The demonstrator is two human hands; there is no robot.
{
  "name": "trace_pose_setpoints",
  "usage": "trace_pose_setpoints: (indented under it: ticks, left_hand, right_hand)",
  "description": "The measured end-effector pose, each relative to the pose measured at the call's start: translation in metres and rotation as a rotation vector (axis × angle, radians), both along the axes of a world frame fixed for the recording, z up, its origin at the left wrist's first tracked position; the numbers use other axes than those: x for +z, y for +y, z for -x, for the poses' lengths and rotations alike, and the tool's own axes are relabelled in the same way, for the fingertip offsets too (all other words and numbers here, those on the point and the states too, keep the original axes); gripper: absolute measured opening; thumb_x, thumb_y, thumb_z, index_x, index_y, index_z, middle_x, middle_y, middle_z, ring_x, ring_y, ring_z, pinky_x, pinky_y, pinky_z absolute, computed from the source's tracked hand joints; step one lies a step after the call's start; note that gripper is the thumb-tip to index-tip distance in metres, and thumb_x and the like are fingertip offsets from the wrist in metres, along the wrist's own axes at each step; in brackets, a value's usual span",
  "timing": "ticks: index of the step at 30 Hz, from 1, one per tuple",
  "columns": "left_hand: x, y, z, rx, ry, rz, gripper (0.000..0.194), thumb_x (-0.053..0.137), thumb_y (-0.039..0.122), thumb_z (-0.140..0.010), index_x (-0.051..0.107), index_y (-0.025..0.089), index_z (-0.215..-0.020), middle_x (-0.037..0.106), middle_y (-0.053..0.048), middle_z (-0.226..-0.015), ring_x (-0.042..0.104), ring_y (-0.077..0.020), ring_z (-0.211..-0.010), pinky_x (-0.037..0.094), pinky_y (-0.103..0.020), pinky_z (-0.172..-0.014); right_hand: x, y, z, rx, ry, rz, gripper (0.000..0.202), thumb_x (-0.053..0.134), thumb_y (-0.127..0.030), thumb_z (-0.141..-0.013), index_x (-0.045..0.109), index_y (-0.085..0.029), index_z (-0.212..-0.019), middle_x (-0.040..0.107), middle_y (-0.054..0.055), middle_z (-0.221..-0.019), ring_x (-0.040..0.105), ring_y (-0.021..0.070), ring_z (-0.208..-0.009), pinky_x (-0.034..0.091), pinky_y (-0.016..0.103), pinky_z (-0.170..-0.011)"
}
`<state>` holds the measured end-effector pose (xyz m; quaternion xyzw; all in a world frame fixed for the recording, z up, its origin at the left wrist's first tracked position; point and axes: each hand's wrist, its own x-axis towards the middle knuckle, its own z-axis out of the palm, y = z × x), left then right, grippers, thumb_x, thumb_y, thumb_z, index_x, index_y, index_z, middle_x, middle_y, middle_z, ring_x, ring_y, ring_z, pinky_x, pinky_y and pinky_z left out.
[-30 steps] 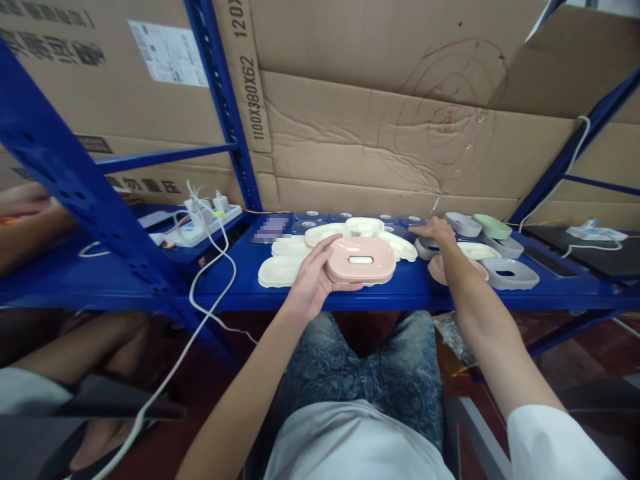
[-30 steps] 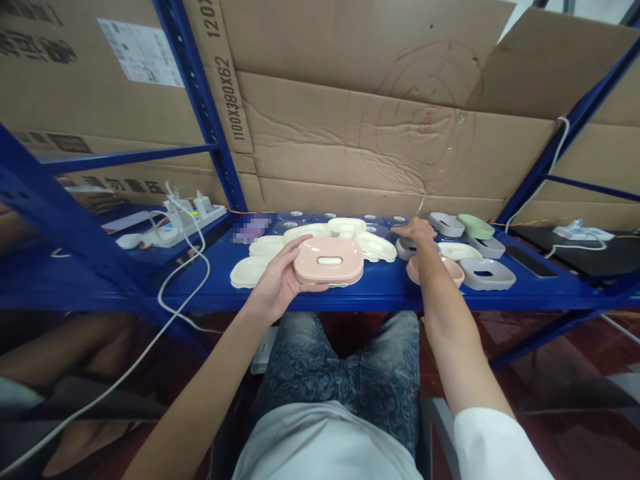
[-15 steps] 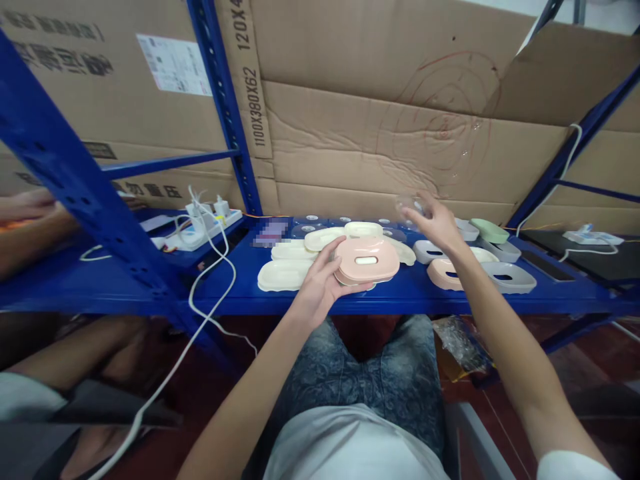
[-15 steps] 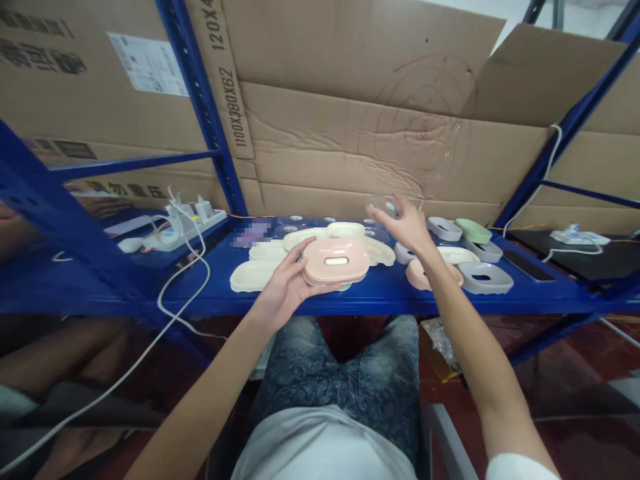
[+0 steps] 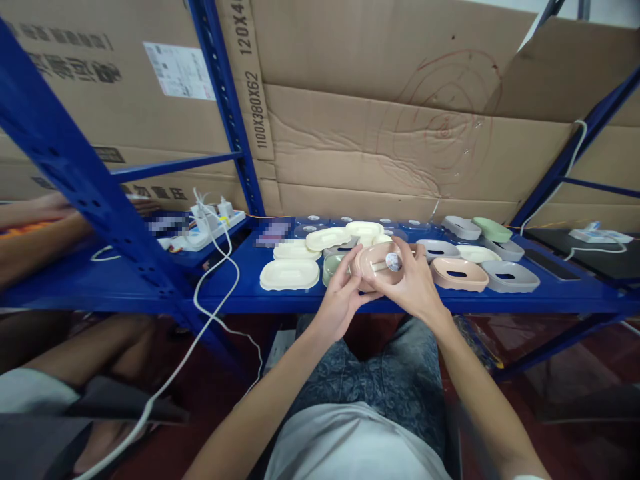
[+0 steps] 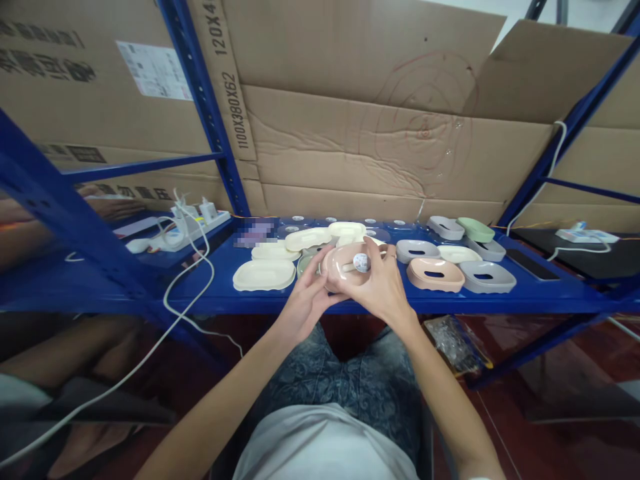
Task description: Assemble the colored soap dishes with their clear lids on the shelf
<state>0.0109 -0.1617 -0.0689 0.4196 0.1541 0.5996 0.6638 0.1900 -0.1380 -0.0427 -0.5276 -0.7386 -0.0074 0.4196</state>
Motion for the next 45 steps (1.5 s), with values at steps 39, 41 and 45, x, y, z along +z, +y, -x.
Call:
trace_pose_setpoints:
  ticks: [39,41,45]
  left_hand:
    - [0.01,-0.005,0.014,0.394,0.491,-0.14,0.07,0.074,0.054,-0.1,0.052,0.029,-0.161,0.074,-0.012,-0.131,0.08,-0.026,-0.088,0.071,-0.035,-0.059]
    - [0.01,-0.003,0.026,0.663,0.674,-0.33,0.056,0.067,0.051,-0.105,0.058,0.027,-0.154,0.077,-0.01,-0.121,0.079,-0.0236,-0.087,0.07,-0.034,-0.066]
    - [0.009,0.008,0.042,0.939,1.039,-0.791,0.035,0.067,0.033,-0.103,0.07,0.022,-0.137,0.078,-0.011,-0.125,0.071,-0.0327,-0.121,0.061,-0.053,-0.108]
  right_hand:
    - [0.012,0.013,-0.047,0.3,0.687,0.396,0.071,0.084,-0.072,-0.079,0.072,-0.022,-0.128,0.079,0.012,-0.124,0.076,0.0318,-0.105,0.065,0.041,-0.077]
    - [0.015,0.014,-0.061,0.152,0.604,0.291,0.069,0.083,-0.072,-0.08,0.073,-0.022,-0.126,0.079,0.012,-0.122,0.075,0.0339,-0.109,0.065,0.044,-0.082]
    - [0.02,0.012,-0.086,-0.04,0.319,0.229,0.06,0.077,-0.072,-0.085,0.078,-0.021,-0.117,0.081,0.013,-0.112,0.074,0.0359,-0.107,0.06,0.049,-0.095]
